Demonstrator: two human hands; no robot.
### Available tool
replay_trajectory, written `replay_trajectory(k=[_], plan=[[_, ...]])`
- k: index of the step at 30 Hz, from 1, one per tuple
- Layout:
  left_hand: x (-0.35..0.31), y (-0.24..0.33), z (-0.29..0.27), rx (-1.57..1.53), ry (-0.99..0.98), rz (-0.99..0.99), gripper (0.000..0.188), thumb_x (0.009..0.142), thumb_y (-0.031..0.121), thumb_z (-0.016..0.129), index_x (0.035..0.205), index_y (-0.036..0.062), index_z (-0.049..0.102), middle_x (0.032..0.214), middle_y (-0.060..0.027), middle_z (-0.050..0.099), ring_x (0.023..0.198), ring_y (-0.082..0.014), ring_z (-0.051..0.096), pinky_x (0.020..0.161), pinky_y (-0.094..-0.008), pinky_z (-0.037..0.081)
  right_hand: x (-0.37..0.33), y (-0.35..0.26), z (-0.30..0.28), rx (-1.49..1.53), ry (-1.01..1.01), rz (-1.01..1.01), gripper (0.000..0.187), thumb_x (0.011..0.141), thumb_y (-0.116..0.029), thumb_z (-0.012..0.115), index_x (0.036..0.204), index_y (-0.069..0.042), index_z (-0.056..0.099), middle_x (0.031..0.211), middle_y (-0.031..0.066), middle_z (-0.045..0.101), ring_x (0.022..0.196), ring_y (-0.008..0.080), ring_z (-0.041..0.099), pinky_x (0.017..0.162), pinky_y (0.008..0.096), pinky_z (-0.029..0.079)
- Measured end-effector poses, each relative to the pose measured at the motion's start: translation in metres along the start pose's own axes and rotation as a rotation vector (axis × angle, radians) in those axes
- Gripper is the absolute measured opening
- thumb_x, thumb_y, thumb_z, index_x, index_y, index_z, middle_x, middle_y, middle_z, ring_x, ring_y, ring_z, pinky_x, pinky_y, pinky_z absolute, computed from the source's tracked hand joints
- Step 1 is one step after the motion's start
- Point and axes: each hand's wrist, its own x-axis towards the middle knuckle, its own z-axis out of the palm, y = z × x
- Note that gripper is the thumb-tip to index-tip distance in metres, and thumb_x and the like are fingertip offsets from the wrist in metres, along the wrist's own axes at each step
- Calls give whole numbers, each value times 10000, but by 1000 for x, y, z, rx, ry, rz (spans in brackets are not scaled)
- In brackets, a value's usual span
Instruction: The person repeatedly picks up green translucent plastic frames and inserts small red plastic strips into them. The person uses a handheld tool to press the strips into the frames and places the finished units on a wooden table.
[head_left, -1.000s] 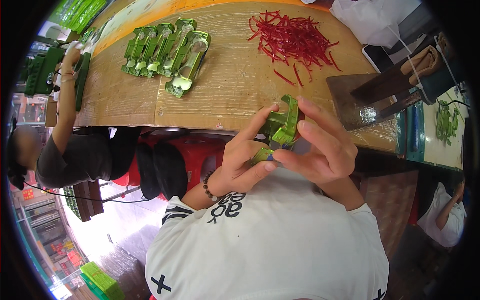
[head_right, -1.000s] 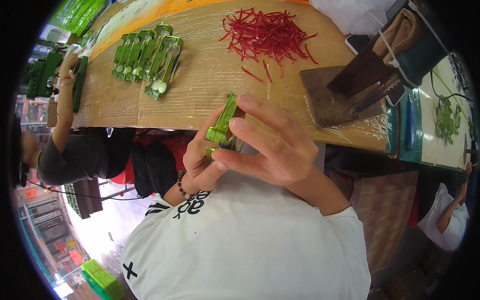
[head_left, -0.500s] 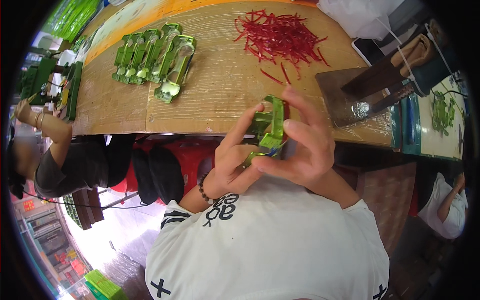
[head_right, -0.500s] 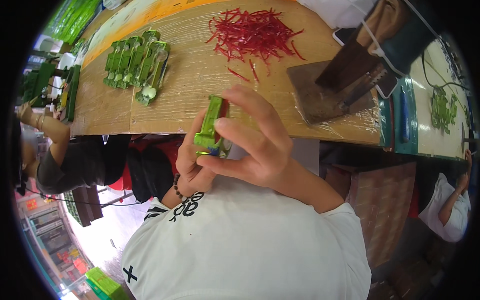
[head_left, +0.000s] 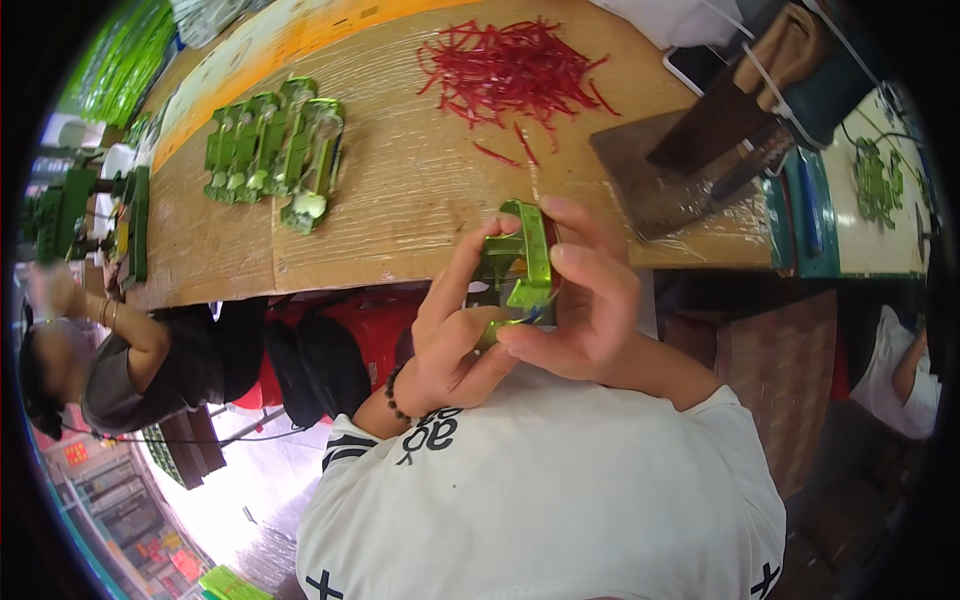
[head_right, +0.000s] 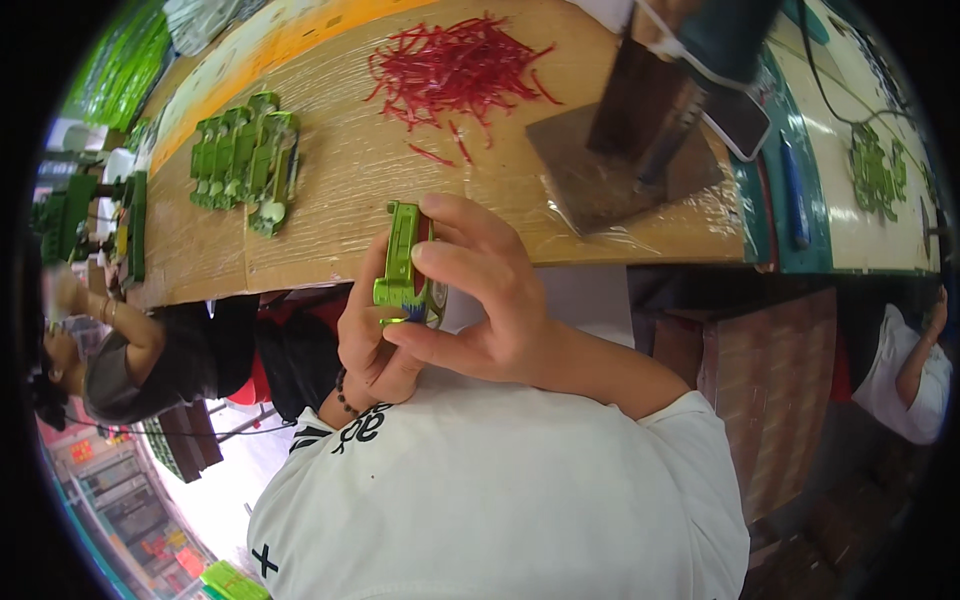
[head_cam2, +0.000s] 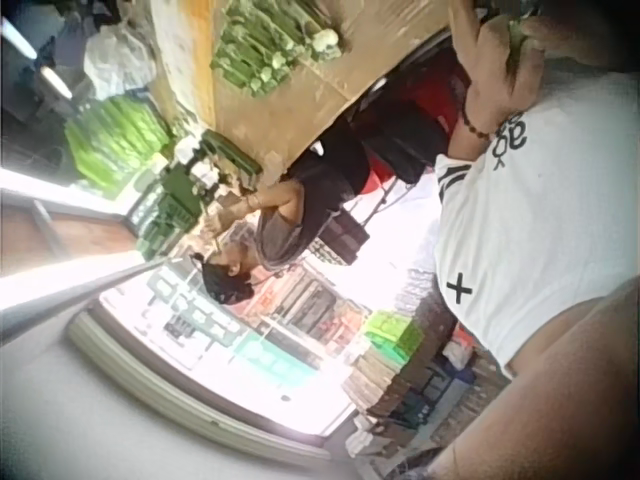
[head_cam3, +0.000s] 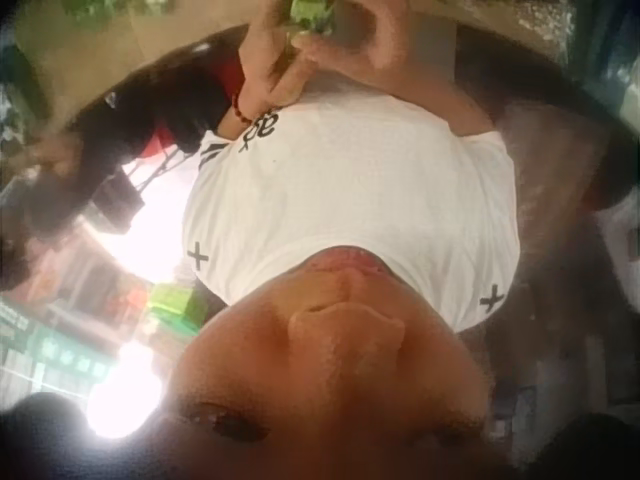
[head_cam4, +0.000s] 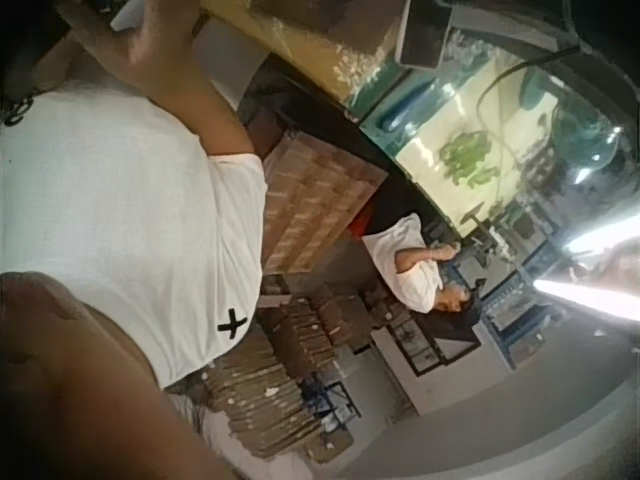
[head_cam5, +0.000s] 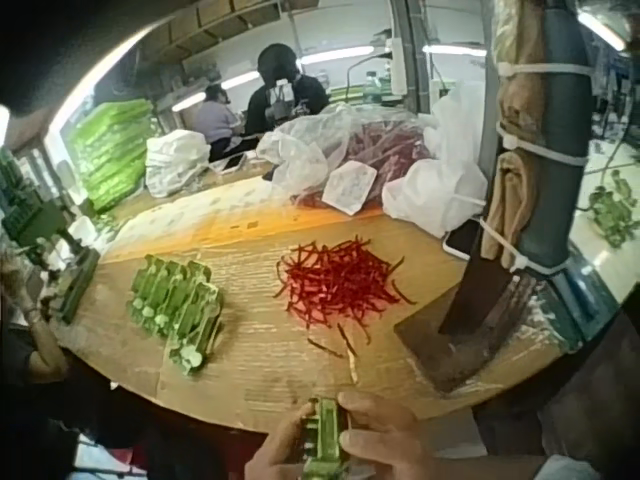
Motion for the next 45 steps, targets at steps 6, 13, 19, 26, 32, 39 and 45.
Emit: replay_trajectory(k=[6, 13, 19, 26, 32, 39, 45], plan=[[31, 23, -28, 23, -687, -57, 500, 775, 349, 675, 1067, -39, 554, 1293, -400, 317, 1043, -433, 536, 840, -406, 458, -24, -31, -17, 581, 401, 567, 570, 765, -105, 714, 1235, 13, 413, 1190, 198, 487, 950, 266, 595, 837, 308, 495], [43, 4, -10, -245, -458, -257, 531, 840, 341, 581, 1169, -68, 505, 1335, -284, 370, 1098, -306, 522, 905, -369, 406, -9, -44, -104, 1890, 540, 1300, 516, 926, -425, 410, 1273, -44, 419, 1243, 209, 476, 1043, 386, 538, 752, 398, 565], [60, -4, 52, -594, -119, -497, 450, 866, 123, 532, 1266, -46, 416, 1318, -194, 418, 1176, -238, 458, 970, -361, 374, -2, -34, -114, 1854, 687, 1212, 542, 907, -348, 496, 1328, -43, 343, 1328, 184, 348, 1096, 352, 482, 777, 345, 564], [68, -8, 59, -629, -228, -414, 515, 888, 165, 502, 1315, -71, 336, 1306, -202, 427, 1182, -286, 456, 967, -422, 400, -3, -19, -121, 1937, 607, 1144, 537, 929, -404, 416, 1293, -11, 372, 1261, 204, 440, 1071, 400, 505, 756, 367, 571], [67, -11, 58, -514, -183, -208, 490, 827, 146, 547, 1262, -48, 434, 1280, -199, 456, 1171, -292, 461, 975, -381, 356, 0, -19, -124, 1984, 521, 1213, 670, 904, -541, 371, 1352, -49, 294, 1313, 200, 360, 986, 375, 516, 658, 348, 566], [71, -7, 58, -465, -193, -169, 491, 799, 153, 570, 1240, -38, 471, 1253, -208, 486, 1154, -316, 478, 966, -380, 357, -2, -16, -125, 2057, 436, 1133, 664, 922, -517, 336, 1339, -2, 310, 1304, 211, 417, 1067, 434, 516, 739, 374, 571], [72, -8, 58, -457, -203, -113, 489, 804, 152, 571, 1244, -34, 472, 1254, -208, 482, 1156, -322, 478, 965, -384, 360, -1, -17, -127, 2054, 424, 1147, 676, 923, -519, 333, 1350, 3, 288, 1311, 208, 412, 1069, 440, 512, 722, 373, 571]])
